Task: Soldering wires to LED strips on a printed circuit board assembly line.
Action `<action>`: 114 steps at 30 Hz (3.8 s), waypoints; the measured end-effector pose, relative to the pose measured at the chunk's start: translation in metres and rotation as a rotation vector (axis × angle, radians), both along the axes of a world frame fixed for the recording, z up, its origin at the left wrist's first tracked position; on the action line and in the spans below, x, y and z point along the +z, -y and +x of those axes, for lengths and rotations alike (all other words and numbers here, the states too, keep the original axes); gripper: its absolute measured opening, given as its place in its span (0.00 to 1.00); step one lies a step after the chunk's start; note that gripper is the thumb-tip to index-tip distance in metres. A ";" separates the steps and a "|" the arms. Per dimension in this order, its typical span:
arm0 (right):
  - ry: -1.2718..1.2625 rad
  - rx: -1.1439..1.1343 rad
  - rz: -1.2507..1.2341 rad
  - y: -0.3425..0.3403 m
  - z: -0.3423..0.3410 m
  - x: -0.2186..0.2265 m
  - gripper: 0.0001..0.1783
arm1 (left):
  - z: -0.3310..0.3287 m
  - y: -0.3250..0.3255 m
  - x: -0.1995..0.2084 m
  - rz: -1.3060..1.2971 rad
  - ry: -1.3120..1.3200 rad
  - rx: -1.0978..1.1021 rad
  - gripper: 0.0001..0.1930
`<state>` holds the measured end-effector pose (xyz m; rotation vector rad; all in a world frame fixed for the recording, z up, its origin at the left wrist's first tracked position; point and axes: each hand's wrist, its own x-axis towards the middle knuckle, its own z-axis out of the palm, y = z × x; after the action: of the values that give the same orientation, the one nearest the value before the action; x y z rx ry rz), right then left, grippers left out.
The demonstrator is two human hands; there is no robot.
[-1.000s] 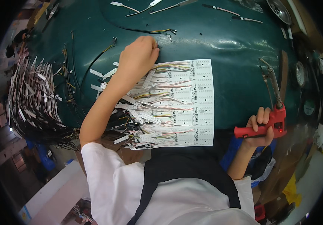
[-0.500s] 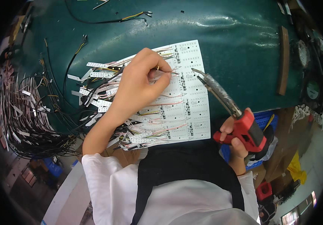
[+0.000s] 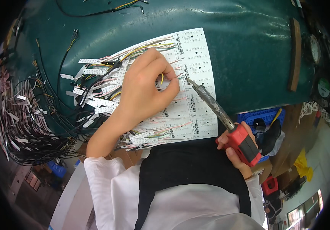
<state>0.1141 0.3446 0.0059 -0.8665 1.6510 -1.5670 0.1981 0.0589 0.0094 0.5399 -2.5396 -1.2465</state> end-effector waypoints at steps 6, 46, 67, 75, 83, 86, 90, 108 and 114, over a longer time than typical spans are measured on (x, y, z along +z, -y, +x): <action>0.005 -0.105 0.028 0.005 0.011 -0.001 0.33 | -0.001 -0.001 0.000 -0.013 0.004 0.017 0.07; -0.172 -0.038 0.086 0.004 0.007 0.001 0.33 | -0.008 0.011 0.010 -0.052 0.157 -0.142 0.03; -0.113 -0.089 -0.001 0.004 0.007 0.001 0.34 | -0.011 0.012 0.012 -0.056 0.272 -0.157 0.03; 0.047 -0.225 -0.077 0.004 0.009 -0.002 0.36 | 0.009 0.025 0.025 -0.084 0.039 -0.201 0.04; 0.035 -0.202 -0.082 0.007 0.009 -0.005 0.35 | 0.008 0.001 0.022 0.173 0.046 0.099 0.07; -0.007 -0.120 -0.088 0.007 0.007 -0.007 0.33 | 0.005 0.005 0.019 -0.003 0.058 -0.059 0.05; -0.049 -0.065 0.009 0.004 0.007 -0.005 0.33 | 0.004 0.003 0.008 -0.099 0.030 -0.061 0.05; -0.049 -0.034 0.129 0.010 0.005 0.003 0.32 | 0.008 0.005 0.004 -0.027 0.058 -0.017 0.05; -0.207 -0.024 0.099 0.010 0.003 -0.002 0.33 | 0.003 0.010 0.002 -0.023 0.084 -0.040 0.04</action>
<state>0.1170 0.3348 0.0039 -0.9865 1.8744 -1.4373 0.2014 0.0494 0.0118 0.5503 -2.6428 -1.2304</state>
